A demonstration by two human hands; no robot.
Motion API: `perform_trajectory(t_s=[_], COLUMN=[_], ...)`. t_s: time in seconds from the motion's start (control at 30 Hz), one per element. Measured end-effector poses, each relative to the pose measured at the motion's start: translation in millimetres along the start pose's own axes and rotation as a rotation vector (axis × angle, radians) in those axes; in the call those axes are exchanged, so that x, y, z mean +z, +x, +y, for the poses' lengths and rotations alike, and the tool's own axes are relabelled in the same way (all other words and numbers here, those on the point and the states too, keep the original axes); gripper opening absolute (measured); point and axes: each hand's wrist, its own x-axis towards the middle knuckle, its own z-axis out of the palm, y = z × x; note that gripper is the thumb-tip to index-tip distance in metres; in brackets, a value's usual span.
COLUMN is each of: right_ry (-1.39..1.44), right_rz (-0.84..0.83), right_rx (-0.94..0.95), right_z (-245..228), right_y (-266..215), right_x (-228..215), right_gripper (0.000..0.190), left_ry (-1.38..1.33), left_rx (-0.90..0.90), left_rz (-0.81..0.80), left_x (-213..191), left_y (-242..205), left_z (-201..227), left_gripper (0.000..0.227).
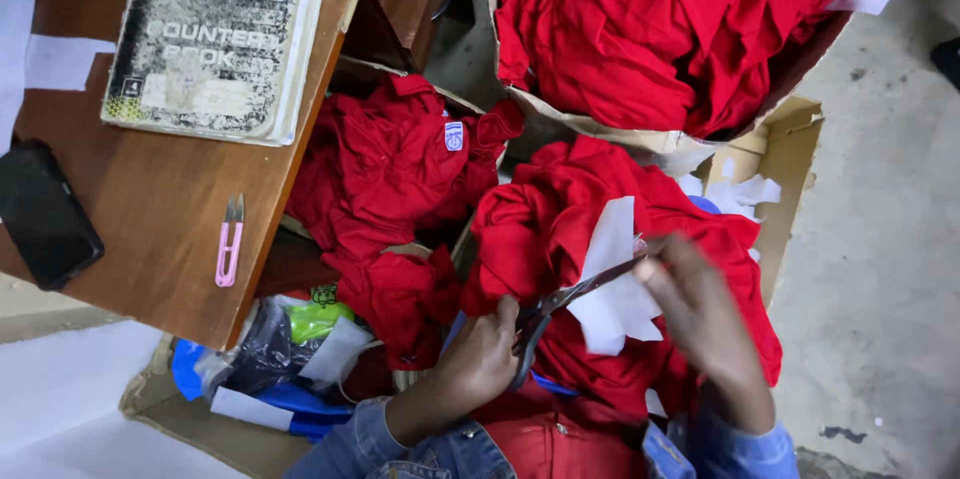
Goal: The person sits on the floor and uses scissors to cut white tags off red garments. The person handles the garments one at a time, cuts the tags, and drops the cut pieces into a nearby box.
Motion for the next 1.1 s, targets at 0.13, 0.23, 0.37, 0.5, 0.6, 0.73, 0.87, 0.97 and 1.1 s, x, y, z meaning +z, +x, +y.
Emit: perform_trajectory(t_s=[0.13, 0.23, 0.37, 0.5, 0.6, 0.73, 0.87, 0.97, 1.1], right_ry=[0.178, 0.143, 0.22, 0.615, 0.421, 0.319, 0.327, 0.315, 0.281], right_rz=[-0.276, -0.185, -0.156, -0.109, -0.027, 0.036, 0.022, 0.062, 0.11], right_rx=[-0.038, 0.079, 0.065, -0.021, -0.017, -0.136, -0.147, -0.175, -0.158], right_z=[17, 24, 67, 78, 65, 44, 49, 42, 53], right_y=[-24, -36, -45, -55, -67, -69, -75, -78, -83], right_x=[14, 21, 38, 51, 54, 48, 49, 50, 55], right_gripper=[0.032, 0.044, 0.044, 0.023, 0.03, 0.046, 0.032, 0.047, 0.042], left_ry=[0.253, 0.214, 0.122, 0.006, -0.04, -0.069, -0.062, 0.074, 0.001], left_rx=[0.034, 0.004, 0.041, 0.027, -0.004, 0.004, -0.056, 0.024, 0.017], left_rz=[0.017, 0.012, -0.007, -0.166, -0.193, -0.15, -0.211, -0.17, -0.141], left_x=[3, 2, -9, -19, -26, -33, -27, -26, -32], left_y=[-7, -15, -34, -41, -46, -48, -45, -47, -46], left_z=[3, 7, 7, 13, 27, 43, 39, 36, 50], left_gripper=[0.044, 0.04, 0.027, 0.023, 0.021, 0.024, 0.023, 0.02, 0.025])
